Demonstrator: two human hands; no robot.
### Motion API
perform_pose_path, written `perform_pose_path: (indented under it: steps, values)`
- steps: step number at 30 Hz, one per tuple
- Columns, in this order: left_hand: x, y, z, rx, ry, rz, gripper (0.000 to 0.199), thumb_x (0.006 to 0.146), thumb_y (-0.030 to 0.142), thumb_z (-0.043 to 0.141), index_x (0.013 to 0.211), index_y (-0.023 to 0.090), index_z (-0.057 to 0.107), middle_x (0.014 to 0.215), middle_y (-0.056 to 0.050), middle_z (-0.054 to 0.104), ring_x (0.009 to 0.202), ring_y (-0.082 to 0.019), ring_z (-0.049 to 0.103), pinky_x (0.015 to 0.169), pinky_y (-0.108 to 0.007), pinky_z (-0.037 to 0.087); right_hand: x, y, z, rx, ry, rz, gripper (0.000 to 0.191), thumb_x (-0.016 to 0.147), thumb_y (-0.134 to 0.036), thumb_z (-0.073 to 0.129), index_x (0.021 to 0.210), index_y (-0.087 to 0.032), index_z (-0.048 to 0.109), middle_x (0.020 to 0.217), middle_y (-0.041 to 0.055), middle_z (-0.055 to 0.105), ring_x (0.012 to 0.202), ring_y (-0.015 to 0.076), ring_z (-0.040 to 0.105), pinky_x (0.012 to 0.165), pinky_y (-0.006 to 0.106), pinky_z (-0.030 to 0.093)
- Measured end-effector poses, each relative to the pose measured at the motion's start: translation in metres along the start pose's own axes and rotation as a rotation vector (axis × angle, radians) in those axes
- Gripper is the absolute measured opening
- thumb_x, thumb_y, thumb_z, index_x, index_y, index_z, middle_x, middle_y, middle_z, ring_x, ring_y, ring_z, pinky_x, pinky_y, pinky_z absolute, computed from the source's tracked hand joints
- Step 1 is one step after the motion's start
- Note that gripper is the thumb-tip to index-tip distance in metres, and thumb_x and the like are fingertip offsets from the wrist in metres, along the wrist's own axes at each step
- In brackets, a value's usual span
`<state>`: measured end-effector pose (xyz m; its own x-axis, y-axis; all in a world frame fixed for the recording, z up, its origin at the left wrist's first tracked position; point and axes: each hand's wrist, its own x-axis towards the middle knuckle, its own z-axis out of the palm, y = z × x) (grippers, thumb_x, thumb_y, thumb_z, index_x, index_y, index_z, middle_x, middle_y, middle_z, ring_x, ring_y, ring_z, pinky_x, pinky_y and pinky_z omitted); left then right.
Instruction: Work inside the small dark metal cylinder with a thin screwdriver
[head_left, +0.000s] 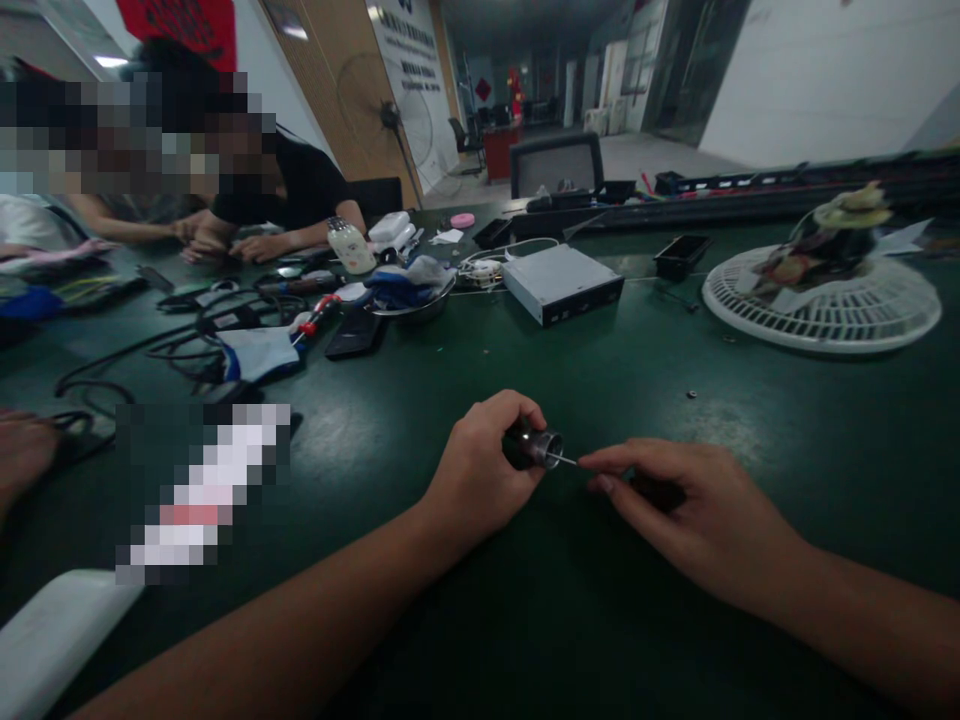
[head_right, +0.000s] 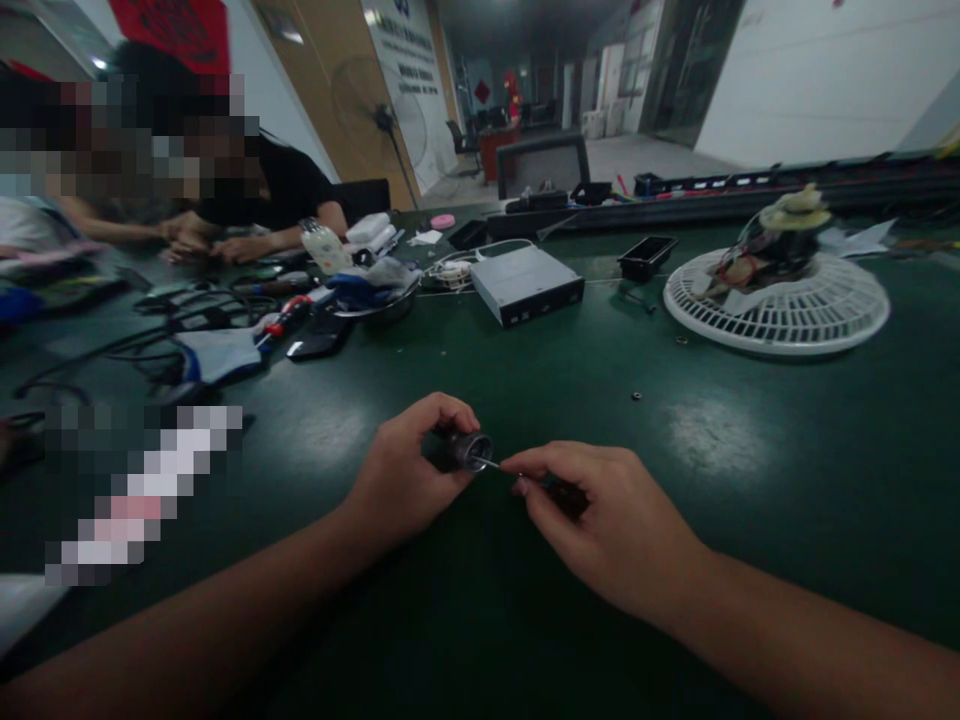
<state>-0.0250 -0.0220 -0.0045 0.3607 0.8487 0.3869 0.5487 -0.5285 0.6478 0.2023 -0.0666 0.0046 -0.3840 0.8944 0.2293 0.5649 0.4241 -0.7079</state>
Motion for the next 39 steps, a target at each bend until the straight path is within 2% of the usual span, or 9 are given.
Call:
perform_pose_path:
  steps: [7,16,21,25,29,33,39]
  values:
    - [-0.0006,-0.0013,0.0012,0.006,0.044,-0.015,0.021,0.074,0.010,0.069,0.091,0.020,0.060,0.089,-0.001,0.067,0.081,-0.015,0.061,0.073,-0.031,0.049,0.0002,-0.0020,-0.0002,-0.054,0.017,0.030,0.027,0.092,-0.020,0.059,0.111,-0.025,0.078,0.086,0.0016,0.079,0.064,0.0129,0.070,0.055,0.024,0.053]
    - [-0.0001,0.0011,-0.0003,0.011,-0.005,-0.014,0.021,0.073,0.011,0.069,0.091,0.020,0.061,0.091,-0.002,0.068,0.082,-0.016,0.062,0.072,-0.031,0.051,0.0005,-0.0020,-0.0005,-0.080,0.075,0.055,0.027,0.093,-0.023,0.060,0.114,-0.025,0.077,0.079,0.0016,0.077,0.057,0.0133,0.067,0.049,0.025,0.050]
    - [0.0003,-0.0003,0.0003,0.002,-0.034,-0.008,0.020,0.074,0.011,0.067,0.091,0.020,0.061,0.089,-0.002,0.068,0.081,-0.016,0.061,0.071,-0.030,0.050,0.0007,-0.0024,-0.0016,-0.043,0.024,-0.001,0.030,0.093,-0.022,0.059,0.116,-0.025,0.077,0.086,0.0020,0.078,0.061,0.0127,0.068,0.052,0.024,0.051]
    - [0.0008,-0.0001,0.0007,0.009,-0.002,-0.011,0.019,0.074,0.010,0.067,0.090,0.020,0.061,0.089,-0.002,0.067,0.081,-0.016,0.060,0.072,-0.031,0.050,0.0008,-0.0030,-0.0015,-0.027,-0.002,-0.005,0.028,0.092,-0.021,0.058,0.113,-0.025,0.077,0.090,0.0021,0.078,0.064,0.0125,0.069,0.053,0.024,0.052]
    - [0.0007,0.0005,0.0005,0.010,0.028,-0.017,0.019,0.075,0.011,0.069,0.090,0.020,0.060,0.089,-0.001,0.067,0.081,-0.015,0.060,0.073,-0.031,0.050,0.0005,-0.0025,-0.0003,-0.061,0.025,0.035,0.027,0.091,-0.021,0.059,0.110,-0.025,0.078,0.082,0.0016,0.078,0.060,0.0130,0.068,0.051,0.024,0.051]
    - [-0.0001,0.0002,0.0002,0.006,-0.001,-0.021,0.020,0.075,0.012,0.069,0.091,0.020,0.060,0.090,-0.002,0.068,0.081,-0.016,0.061,0.072,-0.031,0.050,0.0001,-0.0024,0.0004,-0.094,0.063,0.071,0.026,0.092,-0.023,0.060,0.109,-0.025,0.078,0.079,0.0017,0.078,0.058,0.0136,0.067,0.049,0.025,0.050]
    - [-0.0001,0.0003,-0.0001,0.022,-0.033,-0.016,0.020,0.075,0.012,0.069,0.091,0.021,0.060,0.091,-0.002,0.068,0.082,-0.016,0.062,0.072,-0.031,0.051,0.0002,-0.0025,-0.0001,-0.071,0.064,0.023,0.027,0.092,-0.022,0.059,0.113,-0.025,0.077,0.085,0.0028,0.078,0.062,0.0142,0.069,0.052,0.025,0.052]
